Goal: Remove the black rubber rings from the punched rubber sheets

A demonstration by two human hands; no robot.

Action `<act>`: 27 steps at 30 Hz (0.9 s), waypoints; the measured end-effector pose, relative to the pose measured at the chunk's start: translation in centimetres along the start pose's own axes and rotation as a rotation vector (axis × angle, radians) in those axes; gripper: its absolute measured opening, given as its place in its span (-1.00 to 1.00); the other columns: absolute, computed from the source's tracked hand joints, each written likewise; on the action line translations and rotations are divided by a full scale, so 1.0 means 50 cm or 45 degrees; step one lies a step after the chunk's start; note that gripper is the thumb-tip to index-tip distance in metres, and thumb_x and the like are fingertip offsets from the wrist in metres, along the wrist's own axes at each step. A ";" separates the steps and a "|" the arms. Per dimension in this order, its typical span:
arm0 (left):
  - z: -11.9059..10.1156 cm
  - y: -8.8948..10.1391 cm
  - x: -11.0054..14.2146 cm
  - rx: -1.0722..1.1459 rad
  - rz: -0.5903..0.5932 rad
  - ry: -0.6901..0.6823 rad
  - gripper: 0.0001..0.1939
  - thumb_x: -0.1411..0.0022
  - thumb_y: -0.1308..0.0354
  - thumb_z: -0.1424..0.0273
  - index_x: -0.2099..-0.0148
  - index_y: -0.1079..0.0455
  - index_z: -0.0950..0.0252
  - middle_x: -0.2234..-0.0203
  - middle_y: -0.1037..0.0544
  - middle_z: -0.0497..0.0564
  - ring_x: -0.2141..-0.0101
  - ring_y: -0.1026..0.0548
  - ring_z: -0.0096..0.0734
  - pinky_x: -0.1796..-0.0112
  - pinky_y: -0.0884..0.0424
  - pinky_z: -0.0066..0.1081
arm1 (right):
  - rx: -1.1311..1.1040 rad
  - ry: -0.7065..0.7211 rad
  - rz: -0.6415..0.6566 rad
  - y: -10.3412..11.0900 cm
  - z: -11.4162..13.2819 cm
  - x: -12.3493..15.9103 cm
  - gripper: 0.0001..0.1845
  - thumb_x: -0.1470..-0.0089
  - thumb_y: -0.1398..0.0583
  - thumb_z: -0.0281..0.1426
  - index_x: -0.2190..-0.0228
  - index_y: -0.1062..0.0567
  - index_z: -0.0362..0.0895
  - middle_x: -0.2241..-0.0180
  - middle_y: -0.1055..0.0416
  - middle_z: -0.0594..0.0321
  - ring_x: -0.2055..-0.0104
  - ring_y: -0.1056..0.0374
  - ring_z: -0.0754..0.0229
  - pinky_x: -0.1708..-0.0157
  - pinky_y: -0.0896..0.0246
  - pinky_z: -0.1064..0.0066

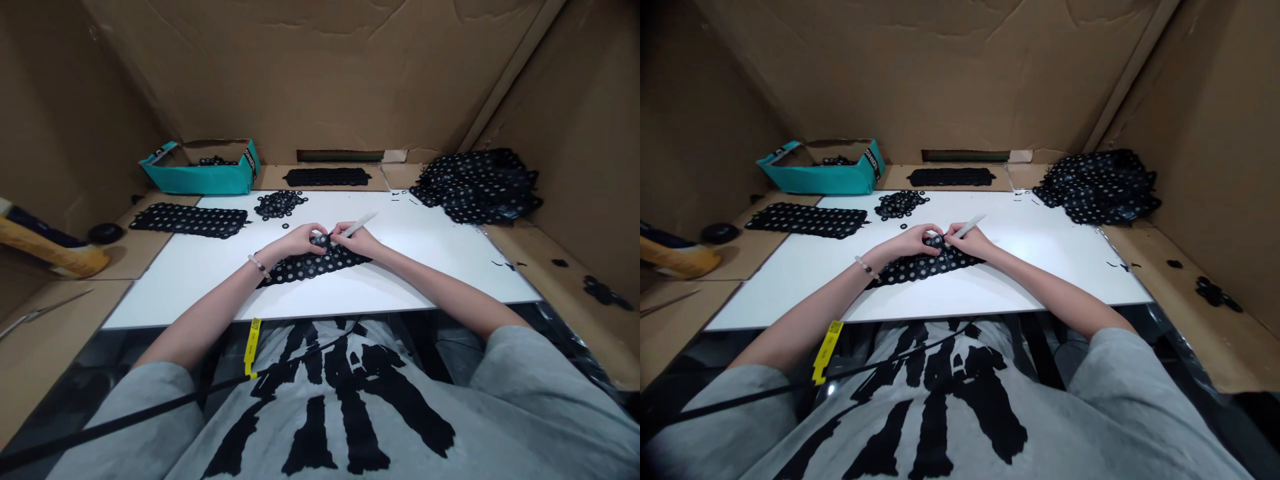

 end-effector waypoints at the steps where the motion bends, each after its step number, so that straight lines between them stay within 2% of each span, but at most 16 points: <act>1: 0.000 -0.001 0.001 0.016 -0.001 0.000 -0.43 0.12 -0.42 0.22 0.03 -0.43 0.25 0.09 -0.59 0.06 0.05 -0.52 -0.12 -0.02 -0.34 -0.25 | 0.007 0.000 -0.004 0.000 0.001 0.001 -0.78 -0.01 -0.20 -0.22 0.53 -0.46 -0.10 0.50 -0.44 0.28 0.38 -0.29 0.18 0.30 -0.17 0.34; 5: 0.003 -0.001 0.004 0.144 -0.034 0.051 -0.43 0.12 -0.43 0.28 0.01 -0.47 0.27 0.12 -0.61 0.06 0.04 -0.52 -0.15 -0.05 -0.32 -0.23 | 0.085 0.013 -0.040 -0.002 0.006 0.007 -0.79 -0.05 -0.18 -0.23 0.52 -0.42 -0.08 0.49 -0.43 0.28 0.36 -0.32 0.16 0.27 -0.18 0.33; 9: 0.017 -0.004 0.008 0.345 -0.015 0.178 -0.37 0.15 -0.45 0.29 -0.03 -0.47 0.28 0.20 -0.62 0.02 0.08 -0.53 -0.19 -0.01 -0.34 -0.24 | 0.271 0.153 -0.106 -0.005 0.028 0.009 -0.77 -0.14 -0.14 -0.24 0.49 -0.41 -0.06 0.41 -0.47 0.23 0.27 -0.34 0.11 0.17 -0.17 0.29; 11: 0.021 0.000 0.009 0.368 -0.019 0.210 -0.33 0.16 -0.47 0.26 -0.05 -0.46 0.27 0.23 -0.61 -0.01 0.13 -0.53 -0.23 0.03 -0.36 -0.26 | 0.330 0.179 -0.114 -0.005 0.032 0.008 -0.76 -0.15 -0.14 -0.23 0.49 -0.41 -0.06 0.42 -0.46 0.23 0.28 -0.33 0.11 0.18 -0.16 0.29; 14: 0.021 0.009 0.007 0.293 0.001 0.196 -0.32 0.14 -0.46 0.20 -0.05 -0.45 0.26 0.29 -0.61 -0.04 0.20 -0.53 -0.25 0.09 -0.37 -0.30 | 0.290 0.115 -0.084 0.002 0.022 0.005 -0.77 -0.14 -0.14 -0.23 0.49 -0.41 -0.07 0.46 -0.44 0.25 0.34 -0.32 0.13 0.27 -0.14 0.31; 16: 0.019 0.017 0.005 0.173 0.006 0.155 -0.40 0.11 -0.44 0.16 0.01 -0.48 0.27 0.34 -0.61 -0.03 0.24 -0.53 -0.25 0.14 -0.36 -0.30 | 0.253 0.058 -0.067 0.014 0.015 0.004 -0.80 -0.10 -0.16 -0.26 0.50 -0.42 -0.07 0.46 -0.46 0.26 0.34 -0.34 0.13 0.28 -0.16 0.31; 20: 0.013 0.030 0.002 -0.106 -0.044 0.082 -0.64 0.02 -0.34 0.10 0.30 -0.51 0.28 0.43 -0.60 0.01 0.34 -0.47 -0.26 0.23 -0.31 -0.30 | 0.126 0.015 -0.128 0.045 0.016 0.002 -0.82 -0.05 -0.19 -0.30 0.54 -0.43 -0.08 0.31 -0.56 0.20 0.20 -0.43 0.08 0.10 -0.25 0.25; 23: 0.006 0.024 -0.001 -0.137 -0.043 0.029 -0.66 -0.02 -0.29 0.08 0.35 -0.51 0.27 0.46 -0.59 -0.02 0.37 -0.45 -0.28 0.25 -0.29 -0.31 | 0.004 0.040 -0.175 0.047 0.023 -0.001 -0.80 -0.07 -0.21 -0.25 0.50 -0.45 -0.08 0.16 -0.58 0.17 0.05 -0.44 0.05 -0.03 -0.23 0.21; 27: 0.007 0.021 -0.004 -0.113 -0.086 0.026 -0.68 -0.02 -0.30 0.11 0.34 -0.53 0.27 0.44 -0.59 -0.01 0.32 -0.47 -0.24 0.21 -0.32 -0.31 | 0.040 -0.036 -0.159 0.026 0.002 -0.006 -0.78 -0.09 -0.21 -0.19 0.45 -0.47 -0.07 0.34 -0.55 0.23 0.21 -0.42 0.09 0.11 -0.25 0.26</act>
Point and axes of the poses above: each hand's wrist, its own x-axis away from the middle knuckle, its own y-axis out of the back of the hand, z = x × y, the point moved 9 cm from there along -x, towards the middle knuckle
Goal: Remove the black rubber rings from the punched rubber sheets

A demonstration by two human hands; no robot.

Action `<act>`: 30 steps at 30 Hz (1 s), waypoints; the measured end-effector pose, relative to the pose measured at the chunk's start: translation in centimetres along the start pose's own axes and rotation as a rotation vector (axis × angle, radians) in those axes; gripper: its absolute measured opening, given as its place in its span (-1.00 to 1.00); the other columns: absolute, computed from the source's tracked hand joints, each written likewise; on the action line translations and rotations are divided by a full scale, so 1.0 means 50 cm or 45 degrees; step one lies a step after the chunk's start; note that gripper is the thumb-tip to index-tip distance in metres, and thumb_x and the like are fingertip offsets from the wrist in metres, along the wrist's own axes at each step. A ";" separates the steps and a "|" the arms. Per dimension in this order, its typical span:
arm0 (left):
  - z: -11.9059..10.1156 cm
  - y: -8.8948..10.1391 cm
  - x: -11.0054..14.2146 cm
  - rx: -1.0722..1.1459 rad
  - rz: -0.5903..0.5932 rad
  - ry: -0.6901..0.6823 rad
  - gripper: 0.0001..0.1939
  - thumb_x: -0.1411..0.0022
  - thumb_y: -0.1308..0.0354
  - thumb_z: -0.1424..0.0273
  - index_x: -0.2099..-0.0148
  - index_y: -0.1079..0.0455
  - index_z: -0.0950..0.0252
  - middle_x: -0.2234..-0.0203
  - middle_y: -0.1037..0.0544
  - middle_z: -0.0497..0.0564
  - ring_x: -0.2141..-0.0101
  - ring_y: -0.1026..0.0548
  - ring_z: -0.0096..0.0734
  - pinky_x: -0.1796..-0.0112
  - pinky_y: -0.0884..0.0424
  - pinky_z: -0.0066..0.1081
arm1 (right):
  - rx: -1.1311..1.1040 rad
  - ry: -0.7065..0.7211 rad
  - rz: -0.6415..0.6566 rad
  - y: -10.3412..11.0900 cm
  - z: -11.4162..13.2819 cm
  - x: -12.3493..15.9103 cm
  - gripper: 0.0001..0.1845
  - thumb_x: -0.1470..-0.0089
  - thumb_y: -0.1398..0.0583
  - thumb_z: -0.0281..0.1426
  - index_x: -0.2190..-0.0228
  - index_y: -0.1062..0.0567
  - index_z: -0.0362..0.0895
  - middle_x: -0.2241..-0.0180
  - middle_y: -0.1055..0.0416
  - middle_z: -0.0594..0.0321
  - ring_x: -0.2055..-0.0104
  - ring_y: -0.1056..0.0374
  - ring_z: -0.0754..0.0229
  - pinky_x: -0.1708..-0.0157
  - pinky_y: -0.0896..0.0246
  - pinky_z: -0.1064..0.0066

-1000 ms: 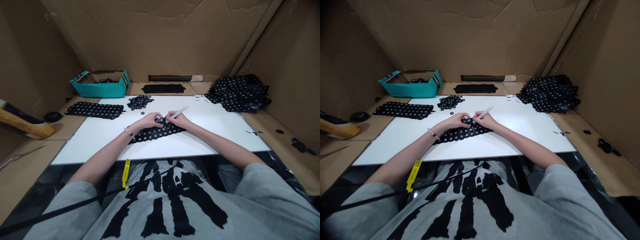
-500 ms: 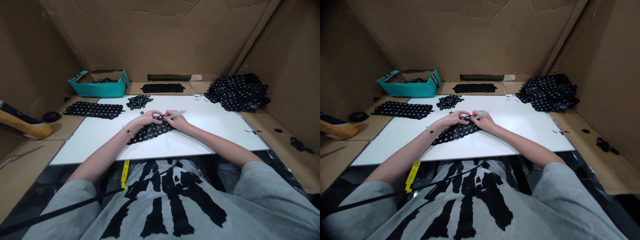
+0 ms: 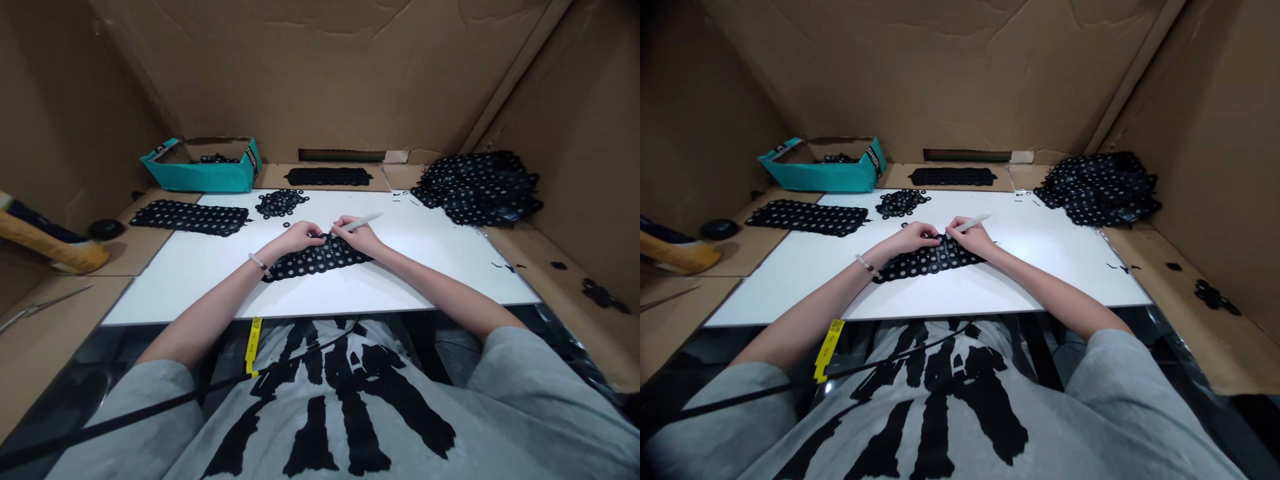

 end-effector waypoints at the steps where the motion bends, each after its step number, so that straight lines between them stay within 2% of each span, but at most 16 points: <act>1: 0.002 -0.002 -0.001 0.013 0.001 0.006 -0.68 -0.02 -0.30 0.11 0.33 -0.53 0.28 0.43 -0.60 0.00 0.32 -0.48 -0.24 0.20 -0.33 -0.31 | 0.018 -0.019 -0.002 -0.003 -0.006 -0.001 -0.77 -0.09 -0.20 -0.18 0.46 -0.47 -0.07 0.38 -0.52 0.25 0.26 -0.40 0.11 0.15 -0.23 0.28; 5: 0.008 -0.013 -0.003 0.120 0.035 0.017 -0.64 0.01 -0.32 0.09 0.31 -0.54 0.29 0.39 -0.61 0.00 0.32 -0.48 -0.26 0.20 -0.34 -0.31 | 0.019 -0.036 -0.001 -0.007 -0.017 -0.001 -0.75 -0.08 -0.20 -0.17 0.48 -0.45 -0.08 0.44 -0.47 0.29 0.31 -0.35 0.14 0.22 -0.18 0.31; 11: 0.021 -0.024 0.000 0.326 0.121 0.106 -0.64 0.02 -0.31 0.08 0.33 -0.54 0.28 0.42 -0.60 -0.03 0.34 -0.47 -0.28 0.21 -0.33 -0.31 | 0.098 0.033 -0.002 -0.017 -0.003 0.008 -0.77 -0.14 -0.16 -0.18 0.45 -0.41 -0.06 0.41 -0.47 0.29 0.29 -0.34 0.14 0.23 -0.16 0.32; 16: 0.012 -0.027 0.006 0.296 0.257 0.107 -0.64 -0.01 -0.27 0.08 0.28 -0.55 0.26 0.41 -0.60 -0.03 0.33 -0.48 -0.27 0.23 -0.32 -0.32 | 0.227 0.095 0.001 -0.030 0.009 0.011 -0.79 -0.17 -0.13 -0.24 0.45 -0.39 -0.05 0.42 -0.45 0.29 0.31 -0.33 0.14 0.26 -0.11 0.32; 18: 0.003 -0.022 0.007 0.192 0.239 0.062 -0.61 -0.02 -0.28 0.06 0.26 -0.54 0.27 0.38 -0.61 -0.02 0.30 -0.48 -0.25 0.21 -0.32 -0.32 | 0.195 0.088 -0.002 -0.027 0.007 0.009 -0.79 -0.17 -0.14 -0.24 0.45 -0.39 -0.06 0.43 -0.44 0.29 0.32 -0.33 0.15 0.27 -0.11 0.33; 22: -0.013 -0.012 0.005 0.009 0.110 -0.057 -0.55 0.07 -0.36 0.08 0.21 -0.49 0.27 0.27 -0.60 0.01 0.19 -0.49 -0.17 0.13 -0.34 -0.31 | 0.027 0.042 0.020 -0.017 -0.006 0.004 -0.77 -0.10 -0.18 -0.22 0.51 -0.41 -0.08 0.48 -0.42 0.31 0.36 -0.32 0.18 0.29 -0.14 0.36; 26: -0.006 -0.016 0.002 -0.027 0.072 -0.040 -0.55 0.06 -0.36 0.11 0.18 -0.48 0.28 0.23 -0.61 0.04 0.14 -0.51 -0.10 0.06 -0.36 -0.25 | -0.009 0.023 0.057 -0.018 -0.014 0.003 -0.81 -0.06 -0.20 -0.26 0.51 -0.45 -0.09 0.47 -0.47 0.30 0.36 -0.35 0.19 0.26 -0.20 0.36; 30: -0.004 -0.013 0.004 0.024 0.036 0.002 -0.43 0.09 -0.41 0.19 0.01 -0.48 0.26 0.06 -0.59 0.08 0.03 -0.51 -0.06 -0.04 -0.34 -0.22 | -0.014 0.031 0.095 -0.025 -0.011 0.006 -0.80 -0.06 -0.19 -0.26 0.50 -0.46 -0.09 0.44 -0.50 0.29 0.33 -0.37 0.18 0.22 -0.22 0.36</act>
Point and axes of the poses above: each hand's wrist, its own x-axis away from the middle knuckle, its own y-axis out of the back of the hand, z = x × y, the point moved 9 cm from there along -x, towards the middle knuckle
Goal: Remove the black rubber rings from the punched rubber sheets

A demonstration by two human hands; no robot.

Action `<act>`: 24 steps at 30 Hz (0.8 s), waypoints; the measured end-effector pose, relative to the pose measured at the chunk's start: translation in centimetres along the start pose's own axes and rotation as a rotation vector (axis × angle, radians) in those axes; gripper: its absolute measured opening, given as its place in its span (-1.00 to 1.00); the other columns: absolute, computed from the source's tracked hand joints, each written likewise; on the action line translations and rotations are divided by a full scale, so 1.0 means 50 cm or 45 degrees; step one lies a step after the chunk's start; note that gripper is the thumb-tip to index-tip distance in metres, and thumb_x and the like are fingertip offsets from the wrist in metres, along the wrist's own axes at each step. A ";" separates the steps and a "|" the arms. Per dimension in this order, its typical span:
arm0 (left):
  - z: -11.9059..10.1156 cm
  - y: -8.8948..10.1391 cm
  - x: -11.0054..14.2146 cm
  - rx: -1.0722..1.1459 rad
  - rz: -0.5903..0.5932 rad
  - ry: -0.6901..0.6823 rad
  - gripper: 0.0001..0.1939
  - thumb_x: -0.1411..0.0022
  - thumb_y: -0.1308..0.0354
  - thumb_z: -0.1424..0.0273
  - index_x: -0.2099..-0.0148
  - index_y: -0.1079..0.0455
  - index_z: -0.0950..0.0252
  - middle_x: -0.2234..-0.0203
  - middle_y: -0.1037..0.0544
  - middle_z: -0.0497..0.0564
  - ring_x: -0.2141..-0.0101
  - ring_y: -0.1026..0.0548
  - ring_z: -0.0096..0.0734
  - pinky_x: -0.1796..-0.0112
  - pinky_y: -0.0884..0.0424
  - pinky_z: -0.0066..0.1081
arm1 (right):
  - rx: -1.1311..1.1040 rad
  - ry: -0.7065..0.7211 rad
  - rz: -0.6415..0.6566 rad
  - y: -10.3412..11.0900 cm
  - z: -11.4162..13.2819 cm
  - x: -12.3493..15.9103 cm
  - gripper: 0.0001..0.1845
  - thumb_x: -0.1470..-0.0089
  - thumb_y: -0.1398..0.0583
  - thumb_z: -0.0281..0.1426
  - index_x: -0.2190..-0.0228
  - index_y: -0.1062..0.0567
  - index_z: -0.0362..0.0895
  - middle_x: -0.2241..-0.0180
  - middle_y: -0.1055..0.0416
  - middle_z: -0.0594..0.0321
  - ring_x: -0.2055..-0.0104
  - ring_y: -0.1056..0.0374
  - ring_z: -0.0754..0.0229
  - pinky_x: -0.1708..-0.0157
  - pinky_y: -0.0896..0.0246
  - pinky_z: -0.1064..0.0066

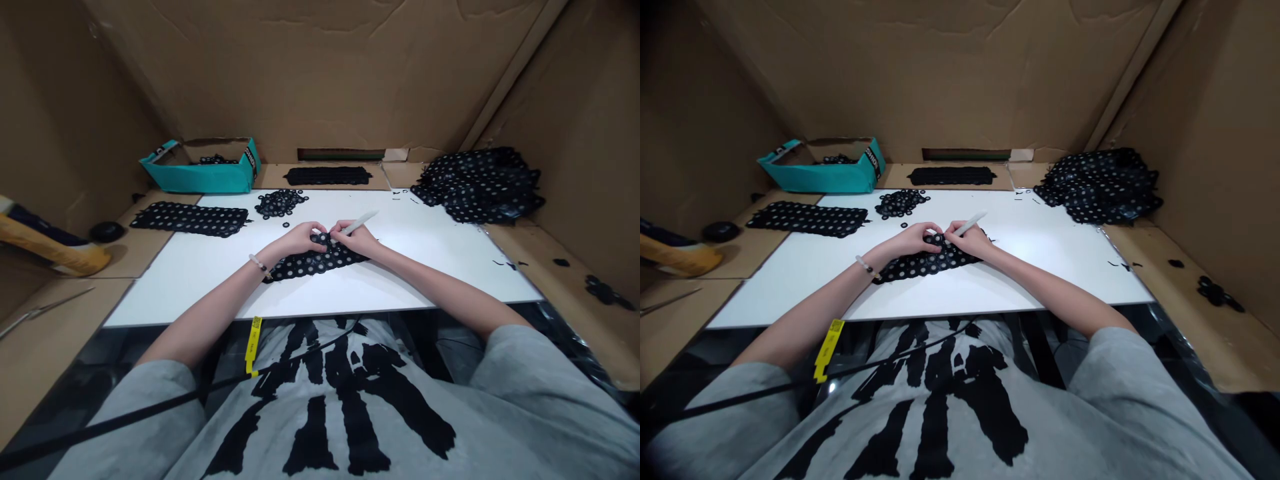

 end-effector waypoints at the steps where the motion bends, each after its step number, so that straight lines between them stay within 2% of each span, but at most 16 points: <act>1: -0.002 0.000 0.002 0.031 -0.003 0.003 -0.40 0.09 -0.41 0.21 -0.03 -0.48 0.25 0.02 -0.58 0.08 0.00 -0.50 -0.06 -0.06 -0.34 -0.23 | -0.007 0.000 0.005 -0.001 0.001 0.001 -0.79 -0.07 -0.19 -0.24 0.50 -0.46 -0.10 0.44 -0.50 0.29 0.33 -0.37 0.18 0.22 -0.21 0.36; 3: -0.006 -0.002 0.005 0.096 0.003 0.006 -0.36 0.08 -0.41 0.24 -0.09 -0.46 0.24 -0.02 -0.57 0.08 -0.03 -0.49 -0.07 -0.08 -0.34 -0.24 | 0.000 0.009 0.008 -0.003 0.006 0.003 -0.78 -0.07 -0.19 -0.23 0.51 -0.45 -0.10 0.45 -0.48 0.29 0.34 -0.36 0.19 0.24 -0.21 0.36; 6: 0.001 -0.004 0.007 0.200 0.027 0.078 -0.31 0.08 -0.40 0.26 -0.15 -0.45 0.26 0.02 -0.60 0.07 -0.02 -0.50 -0.08 -0.08 -0.34 -0.23 | 0.096 0.053 -0.011 -0.004 0.016 0.006 -0.78 -0.10 -0.17 -0.25 0.50 -0.43 -0.09 0.43 -0.47 0.28 0.30 -0.36 0.16 0.22 -0.19 0.35; 10: 0.011 -0.002 0.007 0.264 0.106 0.146 -0.28 0.10 -0.42 0.21 -0.15 -0.48 0.25 0.05 -0.62 0.07 -0.07 -0.47 -0.05 -0.10 -0.31 -0.23 | 0.278 0.145 -0.055 -0.011 0.034 0.010 -0.79 -0.16 -0.14 -0.26 0.46 -0.42 -0.07 0.36 -0.49 0.23 0.21 -0.36 0.11 0.17 -0.16 0.32; 14: 0.009 0.004 0.008 0.231 0.137 0.110 -0.25 0.08 -0.41 0.17 -0.19 -0.44 0.24 0.00 -0.60 0.08 -0.07 -0.47 -0.08 -0.08 -0.32 -0.25 | 0.311 0.125 -0.065 -0.008 0.033 0.007 -0.77 -0.17 -0.14 -0.24 0.46 -0.41 -0.07 0.41 -0.47 0.24 0.26 -0.36 0.12 0.23 -0.15 0.33; 17: 0.003 0.017 0.009 0.075 0.061 0.059 -0.24 0.02 -0.38 0.15 -0.23 -0.40 0.27 0.04 -0.61 0.10 0.01 -0.52 -0.12 -0.01 -0.36 -0.28 | 0.260 0.059 -0.064 0.008 0.019 0.003 -0.79 -0.12 -0.16 -0.26 0.50 -0.42 -0.07 0.46 -0.46 0.28 0.33 -0.35 0.15 0.27 -0.14 0.35; 19: 0.000 0.029 0.010 -0.085 -0.012 0.036 -0.39 -0.05 -0.32 0.13 -0.11 -0.48 0.30 0.12 -0.63 0.12 0.09 -0.54 -0.14 0.06 -0.37 -0.29 | 0.198 -0.003 -0.082 0.023 0.008 0.000 -0.80 -0.08 -0.17 -0.29 0.53 -0.42 -0.08 0.49 -0.46 0.29 0.35 -0.36 0.16 0.28 -0.16 0.34; 21: 0.000 0.035 0.011 -0.212 -0.049 0.039 -0.58 -0.12 -0.26 0.12 0.09 -0.55 0.32 0.22 -0.64 0.13 0.18 -0.54 -0.16 0.13 -0.37 -0.30 | 0.155 0.009 -0.120 0.039 0.011 -0.002 -0.81 -0.06 -0.18 -0.31 0.55 -0.43 -0.08 0.43 -0.50 0.26 0.28 -0.39 0.13 0.21 -0.20 0.32; 24: -0.002 0.032 0.012 -0.283 -0.053 0.025 -0.68 -0.17 -0.19 0.14 0.24 -0.55 0.30 0.31 -0.64 0.09 0.27 -0.53 -0.21 0.19 -0.35 -0.31 | 0.136 0.081 -0.195 0.056 0.031 -0.001 -0.79 -0.07 -0.20 -0.26 0.53 -0.46 -0.08 0.35 -0.53 0.21 0.17 -0.39 0.09 0.10 -0.21 0.28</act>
Point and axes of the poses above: each hand's wrist, its own x-axis away from the middle knuckle, its own y-axis out of the back of the hand, z = x × y, the point moved 9 cm from there along -x, towards the middle knuckle
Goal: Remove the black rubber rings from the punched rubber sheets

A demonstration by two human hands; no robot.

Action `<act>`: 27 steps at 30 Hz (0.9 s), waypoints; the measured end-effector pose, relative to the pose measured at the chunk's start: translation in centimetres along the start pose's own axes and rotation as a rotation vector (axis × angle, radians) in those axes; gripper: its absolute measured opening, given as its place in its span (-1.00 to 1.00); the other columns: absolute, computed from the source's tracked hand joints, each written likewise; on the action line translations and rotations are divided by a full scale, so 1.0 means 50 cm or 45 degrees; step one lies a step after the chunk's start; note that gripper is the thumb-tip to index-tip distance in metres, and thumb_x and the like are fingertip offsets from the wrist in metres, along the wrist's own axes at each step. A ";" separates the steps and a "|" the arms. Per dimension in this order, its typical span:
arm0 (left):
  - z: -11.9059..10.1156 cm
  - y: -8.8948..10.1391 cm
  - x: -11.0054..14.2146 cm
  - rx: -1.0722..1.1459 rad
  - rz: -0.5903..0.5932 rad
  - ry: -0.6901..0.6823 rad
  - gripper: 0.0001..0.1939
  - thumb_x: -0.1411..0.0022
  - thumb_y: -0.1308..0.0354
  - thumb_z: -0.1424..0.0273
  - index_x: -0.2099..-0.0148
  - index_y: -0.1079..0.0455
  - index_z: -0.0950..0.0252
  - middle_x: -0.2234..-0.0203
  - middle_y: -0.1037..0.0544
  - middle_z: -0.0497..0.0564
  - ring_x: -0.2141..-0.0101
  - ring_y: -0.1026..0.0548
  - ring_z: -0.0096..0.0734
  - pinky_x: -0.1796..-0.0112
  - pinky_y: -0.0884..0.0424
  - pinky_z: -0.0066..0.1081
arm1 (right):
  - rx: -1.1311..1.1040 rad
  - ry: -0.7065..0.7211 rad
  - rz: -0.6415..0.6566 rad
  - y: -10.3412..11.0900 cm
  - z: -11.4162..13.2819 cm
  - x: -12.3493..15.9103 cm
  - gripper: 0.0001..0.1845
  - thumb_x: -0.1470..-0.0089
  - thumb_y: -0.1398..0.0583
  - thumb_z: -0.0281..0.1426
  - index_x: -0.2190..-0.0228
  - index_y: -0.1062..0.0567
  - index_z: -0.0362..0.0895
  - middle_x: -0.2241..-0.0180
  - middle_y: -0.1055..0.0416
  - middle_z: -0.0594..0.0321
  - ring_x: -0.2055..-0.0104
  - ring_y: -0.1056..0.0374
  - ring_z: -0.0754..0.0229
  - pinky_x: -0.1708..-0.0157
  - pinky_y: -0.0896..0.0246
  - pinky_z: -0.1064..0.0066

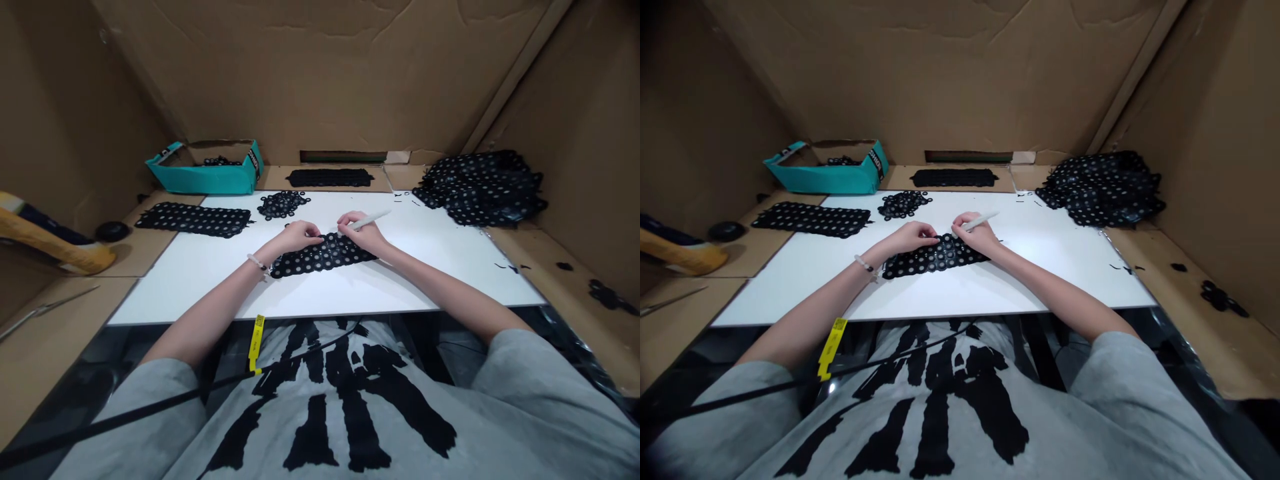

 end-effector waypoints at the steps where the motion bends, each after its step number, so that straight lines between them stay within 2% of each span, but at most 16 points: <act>1: -0.003 -0.001 0.000 -0.013 -0.010 -0.013 -0.70 -0.18 -0.18 0.15 0.24 -0.54 0.29 0.32 -0.63 0.08 0.28 -0.52 -0.21 0.20 -0.34 -0.32 | -0.017 -0.012 -0.003 0.001 0.002 0.000 -0.77 -0.09 -0.21 -0.22 0.50 -0.47 -0.08 0.39 -0.52 0.22 0.20 -0.39 0.09 0.12 -0.22 0.27; 4: -0.008 -0.002 0.001 -0.066 -0.064 -0.015 -0.71 -0.20 -0.14 0.18 0.24 -0.53 0.28 0.34 -0.62 0.07 0.28 -0.51 -0.21 0.21 -0.33 -0.32 | -0.130 -0.106 0.070 -0.014 -0.006 0.004 -0.74 -0.10 -0.22 -0.16 0.42 -0.51 -0.09 0.52 -0.45 0.29 0.37 -0.37 0.15 0.22 -0.24 0.30; 9: 0.004 -0.015 -0.003 0.042 0.009 0.064 -0.66 -0.17 -0.13 0.10 0.28 -0.52 0.28 0.36 -0.61 0.06 0.31 -0.50 -0.21 0.22 -0.32 -0.31 | -0.265 -0.219 0.213 -0.045 -0.027 0.006 -0.76 -0.01 -0.28 -0.19 0.37 -0.60 -0.11 0.34 -0.57 0.23 0.25 -0.43 0.15 0.14 -0.27 0.33; 14: 0.013 -0.024 -0.010 0.219 0.074 0.064 -0.62 -0.09 -0.17 0.05 0.29 -0.53 0.28 0.36 -0.61 0.02 0.30 -0.47 -0.23 0.20 -0.32 -0.31 | -0.248 -0.322 0.241 -0.051 -0.045 0.007 -0.77 0.02 -0.29 -0.29 0.28 -0.62 -0.11 0.35 -0.58 0.25 0.25 -0.45 0.17 0.15 -0.28 0.35; 22: 0.022 -0.031 -0.007 0.346 0.088 0.117 -0.66 -0.07 -0.20 0.09 0.31 -0.54 0.27 0.39 -0.60 0.02 0.30 -0.46 -0.23 0.20 -0.30 -0.29 | -0.242 -0.317 0.283 -0.053 -0.039 0.011 -0.84 -0.01 -0.27 -0.30 0.39 -0.60 -0.12 0.34 -0.60 0.21 0.23 -0.46 0.16 0.14 -0.28 0.35; 27: 0.033 -0.033 -0.005 0.445 0.119 0.165 -0.67 -0.07 -0.22 0.08 0.34 -0.54 0.25 0.44 -0.58 -0.02 0.33 -0.46 -0.24 0.21 -0.31 -0.29 | -0.040 -0.207 0.211 -0.053 -0.014 0.014 -0.84 -0.06 -0.22 -0.30 0.36 -0.58 -0.10 0.29 -0.58 0.23 0.21 -0.44 0.15 0.16 -0.26 0.35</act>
Point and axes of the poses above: each hand's wrist, its own x-axis away from the middle knuckle, its own y-axis out of the back of the hand, z = x × y, the point moved 9 cm from there along -x, towards the middle knuckle
